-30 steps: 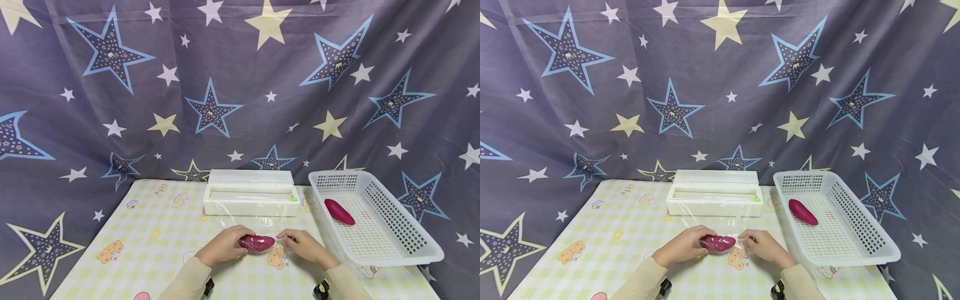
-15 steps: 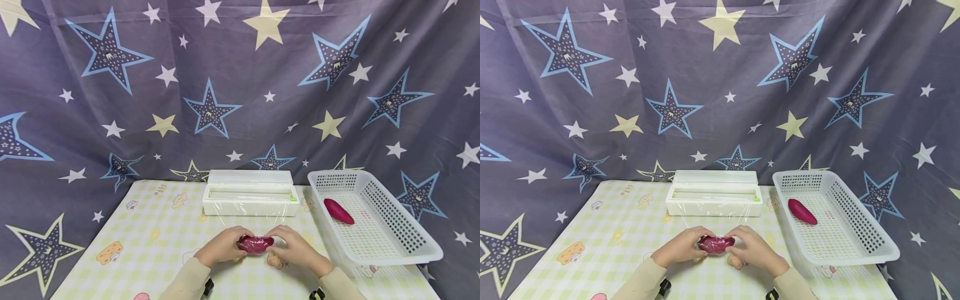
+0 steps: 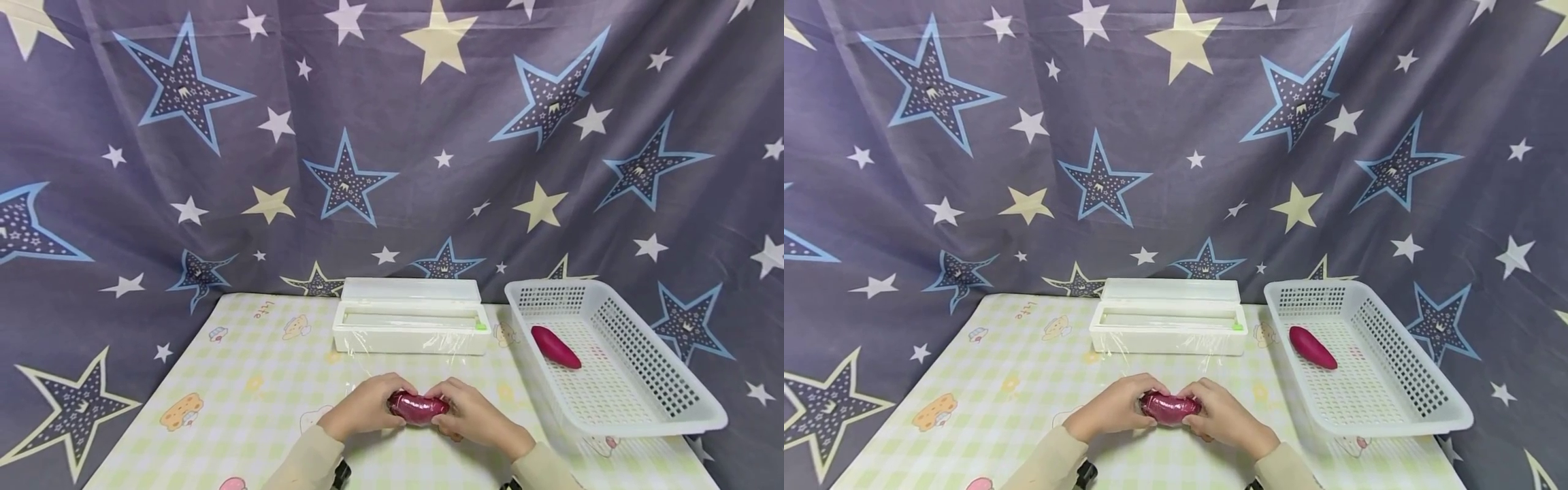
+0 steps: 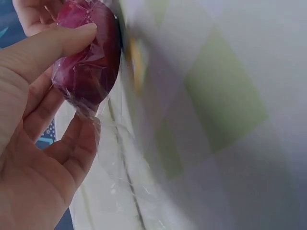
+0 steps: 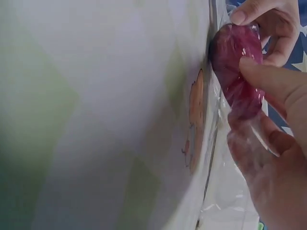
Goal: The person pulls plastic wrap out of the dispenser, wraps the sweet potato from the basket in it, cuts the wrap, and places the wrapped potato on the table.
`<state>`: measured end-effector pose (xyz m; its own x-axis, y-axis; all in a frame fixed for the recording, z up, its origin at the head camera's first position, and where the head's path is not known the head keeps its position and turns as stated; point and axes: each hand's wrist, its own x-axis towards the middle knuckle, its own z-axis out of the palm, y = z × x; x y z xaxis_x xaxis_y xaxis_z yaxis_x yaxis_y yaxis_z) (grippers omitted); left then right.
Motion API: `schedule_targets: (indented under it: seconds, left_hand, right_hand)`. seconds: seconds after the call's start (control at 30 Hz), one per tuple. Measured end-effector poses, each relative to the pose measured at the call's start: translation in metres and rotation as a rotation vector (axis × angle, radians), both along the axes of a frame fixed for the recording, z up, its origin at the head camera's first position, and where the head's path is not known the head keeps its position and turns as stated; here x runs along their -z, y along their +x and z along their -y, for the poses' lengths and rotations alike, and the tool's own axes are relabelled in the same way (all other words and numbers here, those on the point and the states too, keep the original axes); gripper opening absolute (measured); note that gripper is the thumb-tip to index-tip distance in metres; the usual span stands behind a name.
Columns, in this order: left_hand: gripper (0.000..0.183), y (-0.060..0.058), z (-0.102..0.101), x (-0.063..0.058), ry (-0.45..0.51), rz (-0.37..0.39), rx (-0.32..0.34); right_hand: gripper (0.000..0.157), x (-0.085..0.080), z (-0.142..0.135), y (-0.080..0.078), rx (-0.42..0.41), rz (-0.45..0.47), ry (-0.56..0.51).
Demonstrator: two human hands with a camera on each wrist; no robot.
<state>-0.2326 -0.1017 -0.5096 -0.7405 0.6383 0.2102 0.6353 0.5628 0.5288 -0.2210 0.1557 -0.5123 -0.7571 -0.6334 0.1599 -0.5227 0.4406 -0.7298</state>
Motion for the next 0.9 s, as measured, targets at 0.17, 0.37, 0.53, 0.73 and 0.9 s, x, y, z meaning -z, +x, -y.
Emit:
schedule_targets:
  seconds: [0.17,0.37,0.53,0.73,0.9]
  left_hand:
    - [0.046,0.003,0.001,-0.003,-0.010,0.040,-0.019]
    - [0.050,0.003,0.003,-0.001,-0.003,0.069,-0.014]
    - [0.060,0.002,0.003,0.001,0.021,0.119,-0.009]
    - [0.058,-0.003,0.001,0.005,-0.009,0.064,-0.042]
    - [0.057,-0.009,0.002,0.007,-0.038,0.052,-0.078]
  right_hand:
    - [0.026,-0.001,0.000,0.000,-0.040,0.046,-0.028]
    - [0.027,-0.001,0.001,-0.002,-0.048,0.065,-0.012]
    - [0.028,0.000,0.000,-0.007,-0.025,0.008,0.043]
    - [0.034,0.000,0.000,-0.011,0.004,-0.039,0.126]
    - [0.052,0.000,0.005,-0.013,0.039,-0.116,0.176]
